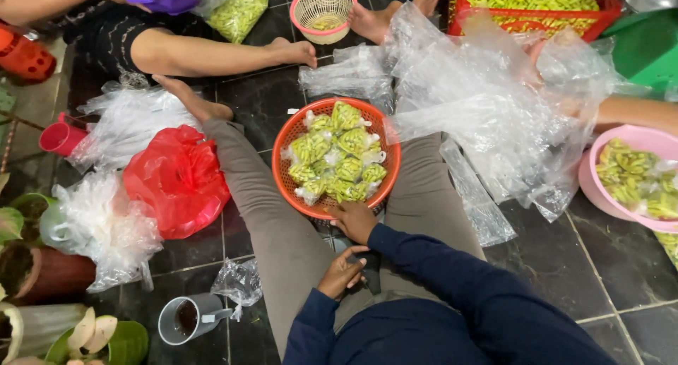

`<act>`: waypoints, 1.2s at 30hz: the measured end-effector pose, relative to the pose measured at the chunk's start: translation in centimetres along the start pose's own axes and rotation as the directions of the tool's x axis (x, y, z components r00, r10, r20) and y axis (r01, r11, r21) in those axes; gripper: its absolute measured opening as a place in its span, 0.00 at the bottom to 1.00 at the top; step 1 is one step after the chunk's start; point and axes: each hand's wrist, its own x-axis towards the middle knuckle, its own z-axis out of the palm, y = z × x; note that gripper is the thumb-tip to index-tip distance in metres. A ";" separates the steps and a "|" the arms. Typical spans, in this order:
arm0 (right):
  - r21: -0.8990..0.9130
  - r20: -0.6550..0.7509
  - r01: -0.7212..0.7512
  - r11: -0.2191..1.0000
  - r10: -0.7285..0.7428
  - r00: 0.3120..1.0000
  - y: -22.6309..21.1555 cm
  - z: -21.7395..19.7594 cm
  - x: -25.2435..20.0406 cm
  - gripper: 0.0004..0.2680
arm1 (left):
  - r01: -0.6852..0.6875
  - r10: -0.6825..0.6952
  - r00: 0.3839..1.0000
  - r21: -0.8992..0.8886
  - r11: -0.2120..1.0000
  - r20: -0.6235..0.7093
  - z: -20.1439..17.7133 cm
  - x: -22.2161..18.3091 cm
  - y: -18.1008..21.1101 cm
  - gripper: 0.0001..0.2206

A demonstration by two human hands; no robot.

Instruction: A person sitting on the floor manually packs small green vegetables into individual plastic bags from a large bowl.

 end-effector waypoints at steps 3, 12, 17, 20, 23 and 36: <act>0.310 0.004 -0.048 0.949 0.049 0.999 -0.6 -2.4 -0.1 0.14 | -0.005 0.005 1.000 0.002 1.000 0.000 0.4 0.1 0.0 0.19; 0.301 -0.486 -0.380 0.875 0.483 0.728 6.5 -16.2 -5.5 0.08 | 0.043 -0.042 0.999 0.024 0.999 -0.026 1.6 -0.4 1.8 0.19; 0.056 -0.454 -0.637 0.769 0.588 0.669 14.4 -12.5 -16.2 0.07 | 0.053 -0.052 0.998 0.025 0.998 -0.036 1.6 0.1 1.5 0.19; -0.033 -0.309 -0.775 0.631 0.731 0.609 18.1 -8.5 -23.4 0.09 | 0.057 -0.055 0.998 0.062 0.996 -0.030 1.3 0.8 0.8 0.19; 0.018 -0.235 -0.799 0.601 0.779 0.581 16.4 -8.6 -26.3 0.14 | 0.073 -0.070 0.997 0.091 0.993 -0.037 1.4 1.4 0.4 0.18; 0.013 -0.383 -0.608 0.794 0.566 0.730 13.8 -9.9 -28.1 0.16 | 0.125 -0.112 0.990 0.164 0.979 -0.082 1.2 1.6 0.0 0.17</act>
